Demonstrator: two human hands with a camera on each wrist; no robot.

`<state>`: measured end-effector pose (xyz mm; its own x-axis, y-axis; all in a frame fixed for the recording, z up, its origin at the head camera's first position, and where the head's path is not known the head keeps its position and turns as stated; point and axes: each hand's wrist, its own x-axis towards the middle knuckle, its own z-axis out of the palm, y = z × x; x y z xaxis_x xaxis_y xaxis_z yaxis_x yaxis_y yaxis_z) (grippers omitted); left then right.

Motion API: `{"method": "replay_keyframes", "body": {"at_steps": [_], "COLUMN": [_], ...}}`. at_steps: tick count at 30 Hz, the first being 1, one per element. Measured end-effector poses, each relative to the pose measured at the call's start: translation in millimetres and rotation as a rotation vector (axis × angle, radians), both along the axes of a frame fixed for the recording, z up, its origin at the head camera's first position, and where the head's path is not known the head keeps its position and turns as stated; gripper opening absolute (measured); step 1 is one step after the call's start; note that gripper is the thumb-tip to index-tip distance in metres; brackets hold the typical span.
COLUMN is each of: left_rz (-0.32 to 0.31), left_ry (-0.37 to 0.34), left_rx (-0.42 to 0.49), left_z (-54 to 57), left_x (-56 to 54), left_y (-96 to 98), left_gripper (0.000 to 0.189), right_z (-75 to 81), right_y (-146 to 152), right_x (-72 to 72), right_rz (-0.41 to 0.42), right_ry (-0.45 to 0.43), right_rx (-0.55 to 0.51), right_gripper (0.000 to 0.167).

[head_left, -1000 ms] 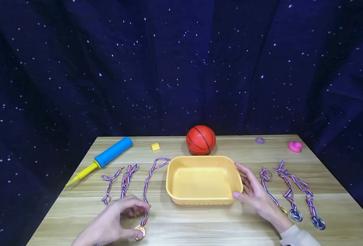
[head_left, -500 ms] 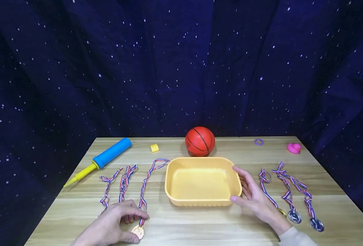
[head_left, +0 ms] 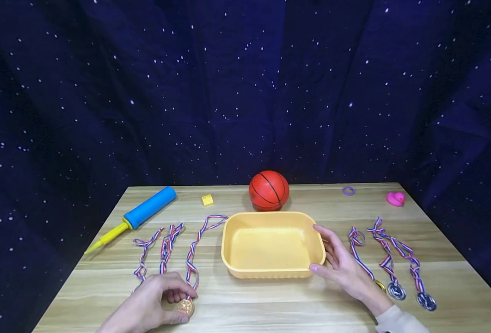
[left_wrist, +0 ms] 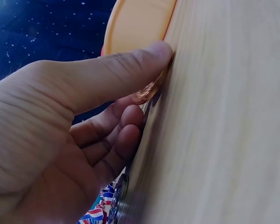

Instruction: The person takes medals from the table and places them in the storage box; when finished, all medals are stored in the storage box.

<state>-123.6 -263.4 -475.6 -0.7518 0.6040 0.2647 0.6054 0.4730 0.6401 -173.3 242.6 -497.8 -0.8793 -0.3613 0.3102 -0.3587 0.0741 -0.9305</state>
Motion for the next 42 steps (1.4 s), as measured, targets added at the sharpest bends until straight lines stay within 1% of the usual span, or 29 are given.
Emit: {"method": "replay_keyframes", "body": {"at_steps": [2, 5, 7, 9, 10, 11, 13, 17, 20, 23, 27, 31, 34, 37, 39, 42], "left_rz": [0.004, 0.017, 0.048, 0.091, 0.115, 0.135, 0.164, 0.198, 0.234, 0.273, 0.319, 0.387, 0.448, 0.451, 0.441, 0.424], "left_ry": [-0.024, -0.106, -0.177, -0.237, -0.26, -0.269, -0.259, -0.196, -0.171, -0.184, -0.176, -0.152, -0.101, -0.004, 0.056, 0.082], "left_rx": [0.01, 0.034, 0.046, 0.059, 0.065, 0.07, 0.096, 0.187, 0.245, 0.271, 0.27, 0.275, 0.294, 0.322, 0.344, 0.378], "left_z": [0.2, 1.5, 2.9, 4.7, 5.6, 6.1, 6.6, 7.1, 8.7, 12.1, 19.9, 33.8, 47.4, 62.9, 74.3, 92.7], "left_x": [0.3, 0.4, 0.1, -0.4, -0.6, -0.5, 0.2, 1.7, 1.8, 2.5, 3.7, 2.0, -2.1, -10.5, -17.8, -30.4], "left_y": [-0.4, -1.1, -0.8, 0.4, 1.4, 2.3, 4.5, 8.6, 9.5, 8.3, 7.5, 9.1, 10.6, 10.6, 11.8, 15.3], "left_gripper": [0.038, 0.035, 0.034, 0.032, 0.032, 0.031, 0.029, 0.025, 0.022, 0.019, 0.018, 0.022, 0.028, 0.036, 0.039, 0.04], "right_z": [-0.1, -0.2, 0.5, 1.0, 1.4, 1.9, 2.8, 3.6, 3.5, 3.1, 2.1, 2.2, 2.0, 1.3, 0.6, 0.2], "right_y": [-0.3, 0.0, 0.4, 1.0, 1.1, 1.2, 1.2, 1.2, 1.3, 1.1, 1.1, 1.6, 2.8, 3.7, 3.7, 3.0], "right_x": [-0.2, -0.6, -0.6, -0.7, -0.7, -0.6, -0.2, 0.1, 0.1, -0.1, -0.7, -0.9, -1.5, -2.0, -2.1, -1.9], "right_rz": [-0.001, 0.0, -0.002, -0.004, -0.006, -0.007, -0.008, -0.005, -0.006, -0.005, 0.0, 0.001, 0.003, 0.003, 0.003, 0.001], "right_ry": [-0.002, -0.001, -0.002, -0.002, -0.004, -0.006, -0.008, -0.001, 0.002, -0.001, 0.001, 0.004, 0.007, 0.005, 0.002, -0.004], "right_rx": [0.003, 0.01, 0.01, 0.013, 0.015, 0.016, 0.017, 0.013, 0.011, 0.01, 0.005, 0.0, 0.005, 0.008, 0.01, 0.01], "right_gripper": [0.091, 0.091, 0.092, 0.092, 0.092, 0.092, 0.091, 0.091, 0.091, 0.091, 0.09, 0.09, 0.09, 0.091, 0.091, 0.091]}}
